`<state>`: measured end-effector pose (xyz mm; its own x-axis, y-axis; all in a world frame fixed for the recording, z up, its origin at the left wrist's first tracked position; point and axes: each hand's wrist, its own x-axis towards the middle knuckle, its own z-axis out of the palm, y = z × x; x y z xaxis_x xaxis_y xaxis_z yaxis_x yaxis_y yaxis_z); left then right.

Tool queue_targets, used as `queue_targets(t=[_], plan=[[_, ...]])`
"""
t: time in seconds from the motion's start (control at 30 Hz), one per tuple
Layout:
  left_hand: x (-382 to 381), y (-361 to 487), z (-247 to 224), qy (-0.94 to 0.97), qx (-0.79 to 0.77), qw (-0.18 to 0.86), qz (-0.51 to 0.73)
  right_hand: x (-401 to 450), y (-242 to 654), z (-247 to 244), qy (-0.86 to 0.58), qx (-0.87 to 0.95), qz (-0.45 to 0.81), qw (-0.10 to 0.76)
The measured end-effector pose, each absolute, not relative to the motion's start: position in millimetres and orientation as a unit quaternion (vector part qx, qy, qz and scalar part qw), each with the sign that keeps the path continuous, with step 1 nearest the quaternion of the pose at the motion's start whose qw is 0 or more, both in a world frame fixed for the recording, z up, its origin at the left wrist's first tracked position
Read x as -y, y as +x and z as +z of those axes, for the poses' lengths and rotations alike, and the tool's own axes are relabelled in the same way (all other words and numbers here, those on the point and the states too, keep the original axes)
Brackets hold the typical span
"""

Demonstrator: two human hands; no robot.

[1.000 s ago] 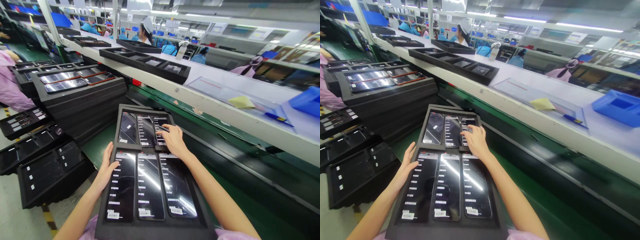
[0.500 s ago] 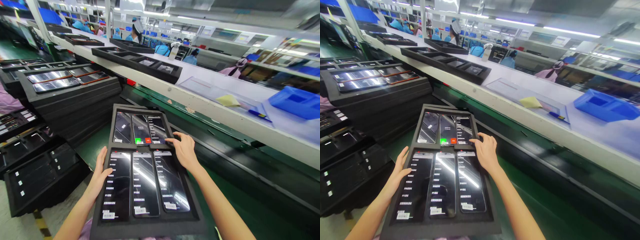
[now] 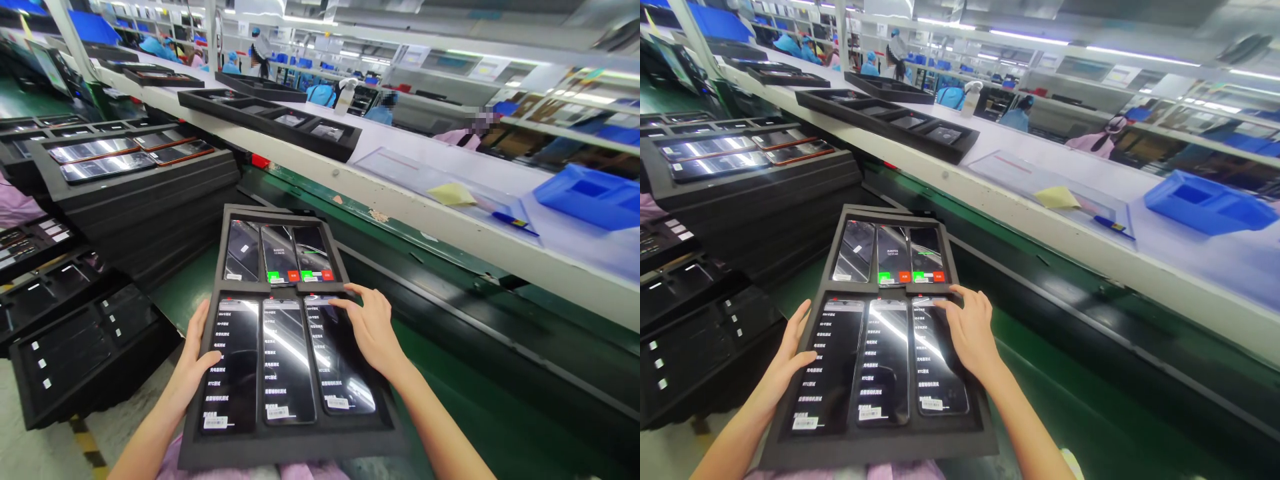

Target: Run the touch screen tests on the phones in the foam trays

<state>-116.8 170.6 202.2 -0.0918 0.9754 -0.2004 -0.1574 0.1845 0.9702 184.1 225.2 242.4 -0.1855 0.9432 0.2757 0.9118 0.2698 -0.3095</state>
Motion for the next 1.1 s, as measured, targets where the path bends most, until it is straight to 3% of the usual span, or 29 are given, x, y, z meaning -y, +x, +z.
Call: queue_targets(t=[0.43,0.7,1.1], plan=[[-150,-125,192,0.417,-0.51,0.571,0.49,-134,138,243,-0.465,0.872,0.054,0.142],[-143,-127,194,0.422,-0.504,0.586,0.473,-132,136,225,-0.458,0.875,0.019,0.158],[-142,-123,203,0.468,-0.554,0.527,0.443,-131,121,233,-0.501,0.847,0.007,0.18]])
